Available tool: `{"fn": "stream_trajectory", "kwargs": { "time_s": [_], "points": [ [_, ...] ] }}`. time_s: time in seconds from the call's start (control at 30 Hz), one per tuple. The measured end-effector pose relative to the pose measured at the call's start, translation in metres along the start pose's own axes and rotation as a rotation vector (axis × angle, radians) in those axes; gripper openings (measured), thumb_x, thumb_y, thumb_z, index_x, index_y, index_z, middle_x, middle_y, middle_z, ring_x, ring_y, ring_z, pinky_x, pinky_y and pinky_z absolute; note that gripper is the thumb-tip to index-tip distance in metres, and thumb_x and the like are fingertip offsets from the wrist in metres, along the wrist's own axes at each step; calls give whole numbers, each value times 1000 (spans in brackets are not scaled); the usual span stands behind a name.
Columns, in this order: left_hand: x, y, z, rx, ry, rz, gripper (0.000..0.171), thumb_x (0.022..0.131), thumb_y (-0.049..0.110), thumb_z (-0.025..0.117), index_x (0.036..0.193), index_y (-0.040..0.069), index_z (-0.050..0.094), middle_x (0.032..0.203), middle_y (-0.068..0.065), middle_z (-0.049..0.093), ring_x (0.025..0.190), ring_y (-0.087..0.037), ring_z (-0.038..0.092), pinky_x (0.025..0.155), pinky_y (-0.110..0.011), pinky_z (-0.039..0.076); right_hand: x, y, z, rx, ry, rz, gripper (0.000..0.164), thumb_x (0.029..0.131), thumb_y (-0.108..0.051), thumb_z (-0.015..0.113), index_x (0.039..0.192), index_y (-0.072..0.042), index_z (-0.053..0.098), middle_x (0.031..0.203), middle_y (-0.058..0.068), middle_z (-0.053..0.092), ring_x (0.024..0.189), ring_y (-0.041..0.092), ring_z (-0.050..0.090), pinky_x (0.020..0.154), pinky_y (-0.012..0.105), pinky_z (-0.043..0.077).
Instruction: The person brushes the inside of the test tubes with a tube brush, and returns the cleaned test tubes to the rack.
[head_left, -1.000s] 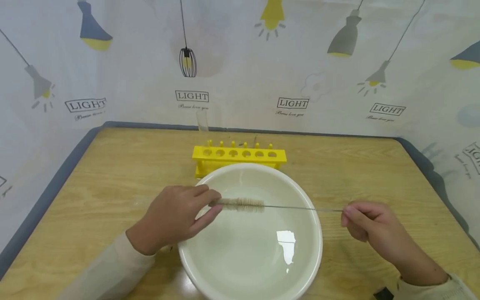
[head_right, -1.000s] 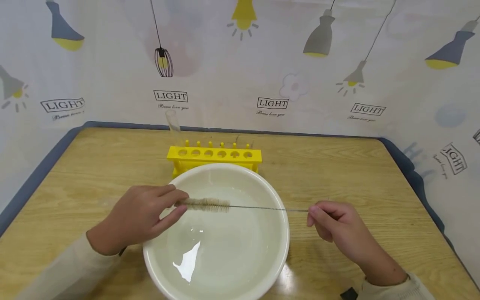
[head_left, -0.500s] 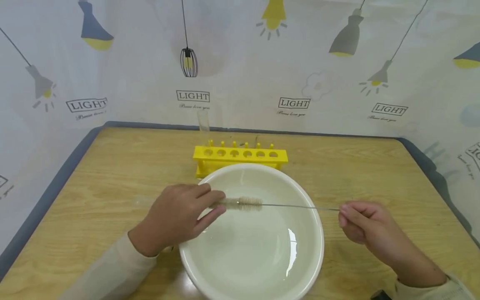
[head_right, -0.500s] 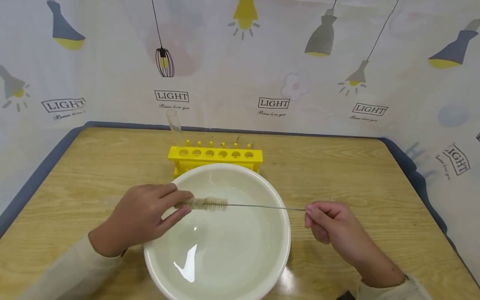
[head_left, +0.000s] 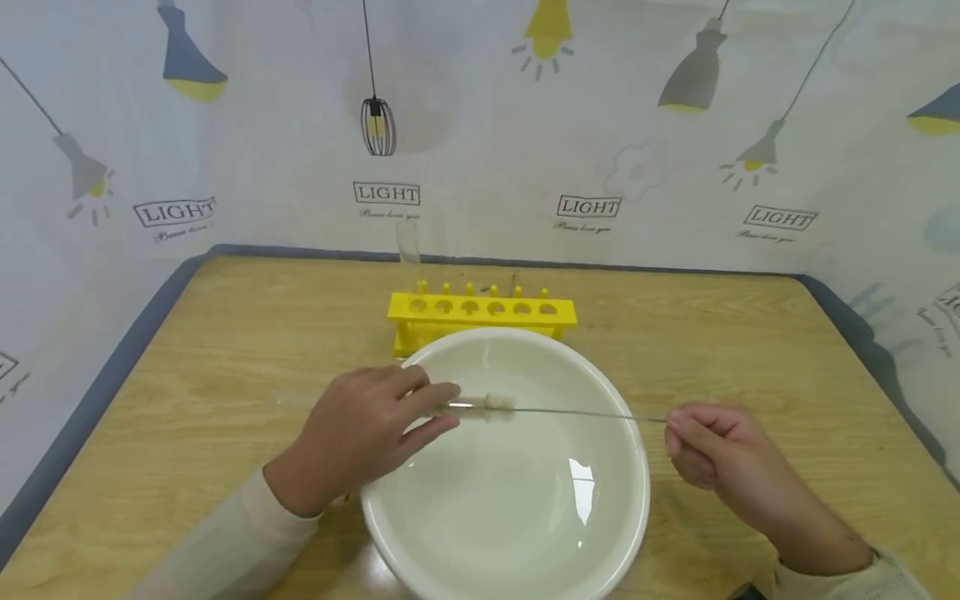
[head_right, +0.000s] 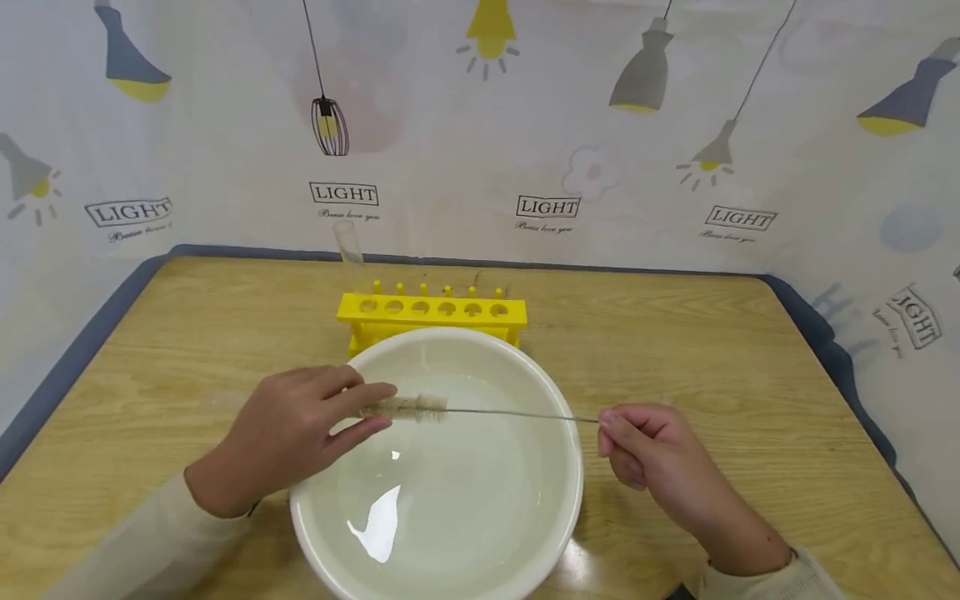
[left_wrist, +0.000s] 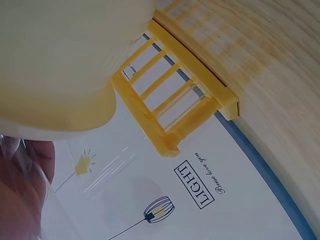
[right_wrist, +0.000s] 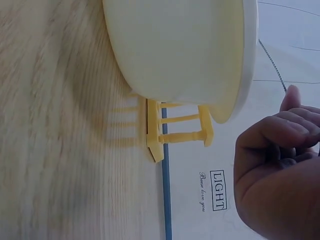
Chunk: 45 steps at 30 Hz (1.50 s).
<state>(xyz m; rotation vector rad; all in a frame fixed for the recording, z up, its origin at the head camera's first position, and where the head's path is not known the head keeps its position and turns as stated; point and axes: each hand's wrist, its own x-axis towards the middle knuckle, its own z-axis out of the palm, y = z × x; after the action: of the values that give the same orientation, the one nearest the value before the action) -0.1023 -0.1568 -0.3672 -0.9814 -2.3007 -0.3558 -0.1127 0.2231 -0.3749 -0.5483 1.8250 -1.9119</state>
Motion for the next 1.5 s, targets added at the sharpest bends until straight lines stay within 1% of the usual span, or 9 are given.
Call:
{"fn": "stream_trajectory", "kwargs": {
  "time_s": [0.37, 0.53, 0.73, 0.9, 1.0, 1.1, 1.2, 1.33, 1.5],
  "points": [
    [1, 0, 1, -9, 10, 29, 22, 81, 35, 69, 97, 21, 67, 75, 7, 56, 54, -5, 45, 46, -17, 37, 1, 5, 5, -56, -5, -29, 32, 100, -3, 30, 78, -3, 54, 53, 9, 24, 43, 23, 19, 36, 33, 15],
    [0, 1, 2, -20, 3, 24, 22, 80, 35, 70, 97, 22, 66, 75, 7, 55, 54, -5, 44, 46, -16, 36, 0, 5, 7, -173, -8, -65, 28, 98, 1, 34, 83, 1, 58, 52, 10, 28, 42, 24, 24, 35, 31, 22],
    [1, 2, 3, -34, -4, 22, 21, 81, 35, 69, 97, 22, 66, 75, 8, 54, 53, -5, 41, 46, -17, 36, -1, 7, 8, -295, -21, -155, 29, 94, 10, 36, 88, -2, 61, 51, 7, 31, 41, 19, 27, 35, 25, 26],
    [-2, 2, 3, -50, -11, 27, 21, 81, 35, 69, 97, 22, 66, 75, 8, 53, 53, -4, 40, 46, -16, 36, -1, 6, 11, -489, 29, -188, 27, 91, 9, 45, 88, -9, 65, 51, 2, 34, 44, 12, 33, 39, 23, 32],
    [-2, 1, 4, -58, -19, 30, 22, 82, 35, 68, 99, 21, 65, 76, 8, 53, 53, -4, 39, 46, -16, 36, -2, 3, 13, -609, 65, -215, 25, 89, 7, 50, 87, -12, 67, 57, -3, 46, 53, 9, 43, 48, 23, 40],
    [-2, 1, 4, -64, -25, 35, 22, 82, 36, 67, 99, 21, 65, 77, 8, 54, 53, -4, 39, 46, -16, 36, -1, 1, 16, -674, 77, -260, 25, 86, 9, 54, 87, -12, 69, 71, -4, 62, 66, 5, 55, 59, 19, 47],
    [-3, 1, 4, -69, -30, 43, 22, 82, 36, 67, 99, 21, 66, 76, 8, 54, 52, -3, 39, 46, -16, 35, 1, 0, 19, -719, 65, -300, 27, 84, 9, 57, 88, -14, 69, 81, -4, 69, 74, 3, 61, 65, 16, 49],
    [-5, 1, 4, -73, -33, 46, 23, 83, 36, 67, 100, 21, 66, 76, 8, 54, 53, -3, 39, 46, -16, 35, 5, -4, 22, -795, 45, -353, 30, 81, 8, 61, 89, -19, 69, 80, -9, 69, 69, 0, 59, 59, 14, 48],
    [-4, 1, 5, -78, -42, 39, 22, 83, 37, 67, 100, 22, 66, 76, 10, 54, 53, -2, 39, 46, -16, 35, 8, -6, 25, -901, 44, -451, 29, 75, 7, 68, 88, -20, 70, 76, -13, 65, 62, -4, 51, 56, 10, 43]
  ]
}}
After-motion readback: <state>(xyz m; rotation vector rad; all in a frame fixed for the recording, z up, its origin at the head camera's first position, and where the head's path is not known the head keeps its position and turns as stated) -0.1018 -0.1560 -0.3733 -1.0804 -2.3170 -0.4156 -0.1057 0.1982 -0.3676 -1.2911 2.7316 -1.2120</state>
